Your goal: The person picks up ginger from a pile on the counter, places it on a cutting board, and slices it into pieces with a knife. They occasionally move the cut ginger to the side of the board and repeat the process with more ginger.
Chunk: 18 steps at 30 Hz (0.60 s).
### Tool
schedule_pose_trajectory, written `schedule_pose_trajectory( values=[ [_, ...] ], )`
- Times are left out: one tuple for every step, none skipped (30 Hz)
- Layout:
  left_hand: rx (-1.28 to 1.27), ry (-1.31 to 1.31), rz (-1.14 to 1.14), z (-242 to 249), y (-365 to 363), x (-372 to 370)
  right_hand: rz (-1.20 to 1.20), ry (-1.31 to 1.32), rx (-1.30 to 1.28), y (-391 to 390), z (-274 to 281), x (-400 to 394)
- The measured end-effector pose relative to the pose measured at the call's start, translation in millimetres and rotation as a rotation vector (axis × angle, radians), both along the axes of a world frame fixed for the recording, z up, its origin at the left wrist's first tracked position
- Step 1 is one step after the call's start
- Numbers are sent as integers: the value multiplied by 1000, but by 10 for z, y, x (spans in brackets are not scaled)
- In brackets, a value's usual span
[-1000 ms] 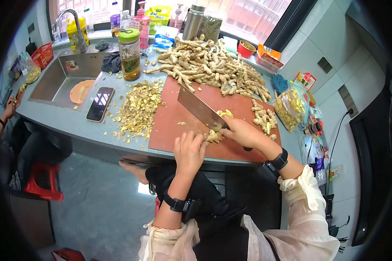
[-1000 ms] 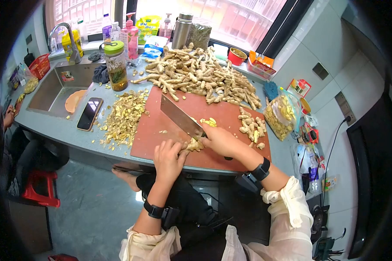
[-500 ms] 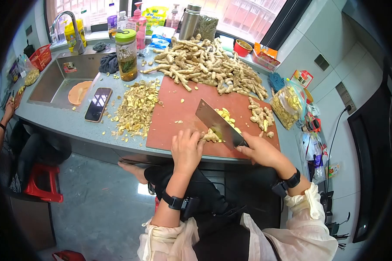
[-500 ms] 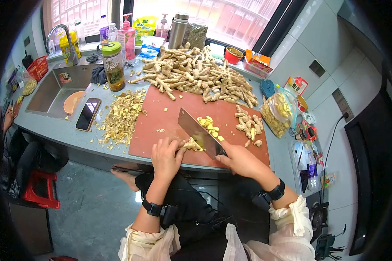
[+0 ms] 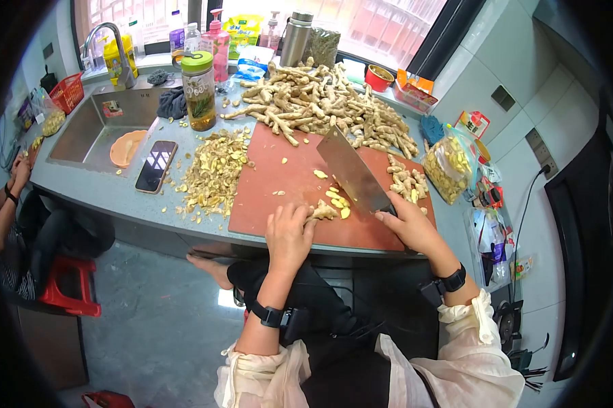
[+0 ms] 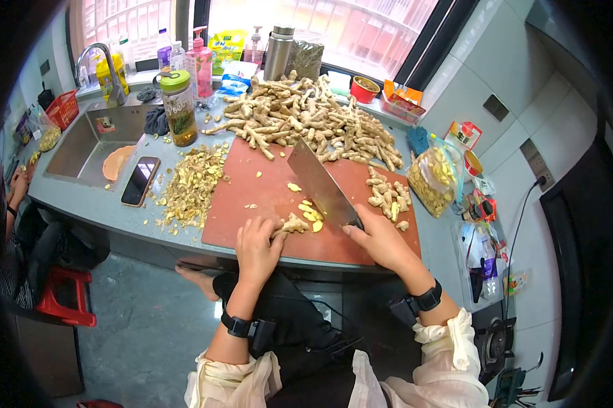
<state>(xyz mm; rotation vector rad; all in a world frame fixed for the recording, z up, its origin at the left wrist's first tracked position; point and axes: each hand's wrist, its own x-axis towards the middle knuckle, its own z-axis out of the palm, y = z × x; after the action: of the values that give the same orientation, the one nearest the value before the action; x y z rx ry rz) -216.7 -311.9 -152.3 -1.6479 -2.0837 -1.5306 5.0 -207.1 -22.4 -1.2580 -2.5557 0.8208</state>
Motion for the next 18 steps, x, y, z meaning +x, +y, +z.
schedule_pose_trajectory(
  values=[
    [1, 1, -3, -2, -1, 1, 64, 35, 50, -9, -10, 16],
    [-11, -3, 2, -3, -1, 0, 128, 70, 101, -19, -17, 37],
    [-23, -7, 7, -3, -3, -1, 126, 71, 103, -51, -3, 51],
    [-22, -6, 7, 0, -8, -3, 61, 21, -78, -122, 61, 24],
    [-35, 2, 5, 4, -15, -5, -4, -29, -259, -166, 91, 14],
    [-49, 10, 3, 8, -19, -6, -3, -28, -259, -174, 63, 32],
    [-49, 12, 3, 5, -16, -5, 15, -30, -270, -168, 12, 57],
    [-35, 6, 10, -4, -10, -3, 32, -31, -282, -155, -32, 80],
    [-22, 2, 16, -12, -8, 0, 31, -28, -283, -134, -55, 99],
    [-23, 4, 14, -13, -10, 5, 5, -21, -279, -101, -67, 120],
    [-34, 4, 21, -12, -11, 9, -20, -13, -275, -67, -84, 144],
    [-43, 6, 27, -11, -9, 11, -20, -11, -275, -32, -107, 173],
    [-43, 8, 29, -8, -1, 17, 19, -7, -131, 10, -136, 204],
    [-44, 8, 37, -6, 13, 25, 58, -3, 14, 67, -186, 240],
    [-44, 8, 46, -2, 28, 28, 151, 102, 147, 86, -221, 205],
    [-42, 9, 49, 2, 36, 30, 154, 103, 149, 85, -201, 216],
    [-60, 17, 57, 4, 41, 36, 116, 81, 32, 62, -153, 242],
    [-80, 24, 63, 8, 45, 42, 76, 58, -85, -14, -34, 196]
  ],
)
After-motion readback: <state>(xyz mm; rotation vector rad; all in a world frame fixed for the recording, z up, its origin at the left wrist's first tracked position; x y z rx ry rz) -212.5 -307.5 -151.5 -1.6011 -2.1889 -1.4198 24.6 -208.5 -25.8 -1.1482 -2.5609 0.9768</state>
